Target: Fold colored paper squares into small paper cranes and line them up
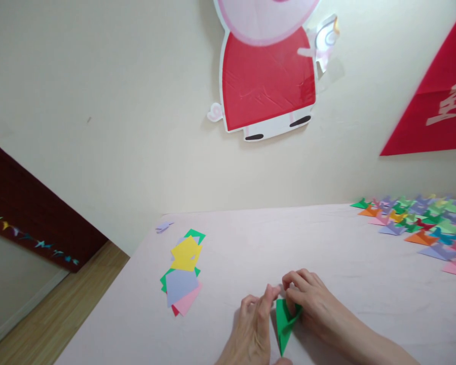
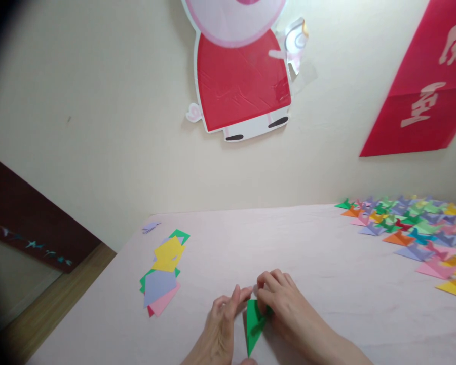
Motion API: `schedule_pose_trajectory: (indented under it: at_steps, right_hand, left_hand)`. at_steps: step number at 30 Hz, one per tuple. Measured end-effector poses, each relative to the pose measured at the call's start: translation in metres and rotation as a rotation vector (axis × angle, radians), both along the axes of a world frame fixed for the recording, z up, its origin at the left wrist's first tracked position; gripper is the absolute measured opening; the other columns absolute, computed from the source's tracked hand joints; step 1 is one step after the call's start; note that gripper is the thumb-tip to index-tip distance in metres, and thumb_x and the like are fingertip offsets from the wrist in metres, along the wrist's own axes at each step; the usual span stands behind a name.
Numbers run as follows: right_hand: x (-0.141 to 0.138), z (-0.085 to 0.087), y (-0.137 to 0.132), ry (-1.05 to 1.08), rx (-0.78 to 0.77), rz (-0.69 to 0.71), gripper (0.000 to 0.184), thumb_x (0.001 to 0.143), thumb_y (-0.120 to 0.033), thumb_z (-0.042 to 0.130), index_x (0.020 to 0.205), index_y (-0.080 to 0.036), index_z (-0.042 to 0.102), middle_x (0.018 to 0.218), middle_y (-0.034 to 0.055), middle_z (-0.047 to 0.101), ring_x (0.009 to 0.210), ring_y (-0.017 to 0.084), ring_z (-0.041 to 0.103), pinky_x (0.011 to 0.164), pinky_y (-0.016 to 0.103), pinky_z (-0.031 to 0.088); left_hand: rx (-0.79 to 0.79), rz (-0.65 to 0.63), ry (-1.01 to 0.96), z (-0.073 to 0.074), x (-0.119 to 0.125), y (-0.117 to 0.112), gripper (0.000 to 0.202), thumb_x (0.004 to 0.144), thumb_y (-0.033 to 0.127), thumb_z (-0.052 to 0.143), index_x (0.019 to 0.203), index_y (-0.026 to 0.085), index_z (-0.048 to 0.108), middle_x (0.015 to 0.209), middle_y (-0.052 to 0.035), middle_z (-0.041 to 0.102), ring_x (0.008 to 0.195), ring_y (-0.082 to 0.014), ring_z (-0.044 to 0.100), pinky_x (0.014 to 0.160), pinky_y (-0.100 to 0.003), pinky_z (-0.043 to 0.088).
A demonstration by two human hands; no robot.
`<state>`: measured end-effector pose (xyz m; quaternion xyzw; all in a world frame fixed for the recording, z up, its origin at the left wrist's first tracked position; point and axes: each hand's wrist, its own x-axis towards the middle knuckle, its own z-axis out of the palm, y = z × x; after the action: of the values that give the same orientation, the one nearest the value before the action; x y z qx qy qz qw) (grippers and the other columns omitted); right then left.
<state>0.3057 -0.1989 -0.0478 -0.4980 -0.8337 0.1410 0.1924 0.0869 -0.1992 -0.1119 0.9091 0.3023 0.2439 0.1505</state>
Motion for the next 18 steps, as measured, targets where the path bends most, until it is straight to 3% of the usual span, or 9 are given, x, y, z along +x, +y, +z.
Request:
schedule_pose_trajectory:
  at_steps: [3, 5, 7, 10, 15, 18]
  right_hand:
    - [0.002, 0.008, 0.004, -0.03, 0.099, 0.03, 0.039, 0.078, 0.004, 0.048, 0.092, -0.026, 0.068, 0.109, 0.0053, 0.066, 0.099, 0.024, 0.055, 0.083, 0.038, 0.046]
    - [0.004, 0.014, 0.009, -0.036, 0.152, 0.032, 0.033, 0.079, 0.003, 0.052, 0.087, -0.025, 0.067, 0.112, 0.0058, 0.066, 0.103, 0.025, 0.055, 0.085, 0.039, 0.046]
    - [0.006, 0.016, 0.016, -0.029, 0.188, 0.031, 0.028, 0.079, 0.002, 0.054, 0.081, -0.023, 0.066, 0.112, 0.0058, 0.065, 0.104, 0.025, 0.056, 0.086, 0.039, 0.047]
    - [0.013, 0.01, 0.023, -0.031, 0.242, 0.051, 0.029, 0.078, 0.002, 0.055, 0.08, -0.024, 0.065, 0.108, 0.0039, 0.067, 0.099, 0.023, 0.058, 0.084, 0.036, 0.047]
    - [0.031, -0.009, 0.013, -0.158, 0.382, 0.114, 0.031, 0.079, 0.0, 0.053, 0.092, -0.025, 0.065, 0.102, 0.0023, 0.071, 0.096, 0.023, 0.06, 0.087, 0.039, 0.044]
    - [0.036, -0.014, -0.005, -0.246, 0.492, 0.112, 0.041, 0.075, 0.0, 0.051, 0.106, -0.023, 0.065, 0.105, 0.0023, 0.073, 0.098, 0.025, 0.061, 0.09, 0.04, 0.043]
  left_hand:
    - [0.198, -0.056, 0.09, 0.007, -0.004, 0.002, 0.103, 0.091, 0.05, 0.056, 0.153, 0.006, -0.015, 0.144, -0.0203, 0.05, 0.135, -0.0258, 0.044, 0.104, -0.042, 0.037]
    - [0.312, -0.007, 0.167, 0.016, -0.005, 0.003, 0.091, 0.095, 0.053, 0.05, 0.156, 0.006, 0.001, 0.146, -0.0178, 0.048, 0.142, -0.0258, 0.032, 0.106, -0.04, 0.035]
    - [0.372, 0.038, 0.245, 0.027, -0.006, 0.005, 0.089, 0.093, 0.061, 0.049, 0.155, 0.009, 0.015, 0.149, -0.015, 0.046, 0.145, -0.0283, 0.023, 0.107, -0.04, 0.033]
    - [0.373, 0.029, 0.344, 0.035, -0.007, 0.009, 0.087, 0.088, 0.069, 0.051, 0.152, 0.014, 0.031, 0.147, -0.0113, 0.049, 0.144, -0.0311, 0.026, 0.106, -0.042, 0.034]
    - [0.487, -0.007, 0.332, 0.017, -0.009, 0.013, 0.074, 0.091, 0.07, 0.044, 0.14, 0.015, 0.05, 0.138, -0.011, 0.058, 0.127, -0.0254, 0.047, 0.099, -0.035, 0.038]
    - [0.589, 0.078, 0.216, 0.001, -0.005, 0.008, 0.071, 0.092, 0.072, 0.039, 0.131, 0.017, 0.058, 0.129, -0.01, 0.064, 0.118, -0.0243, 0.053, 0.096, -0.033, 0.039]
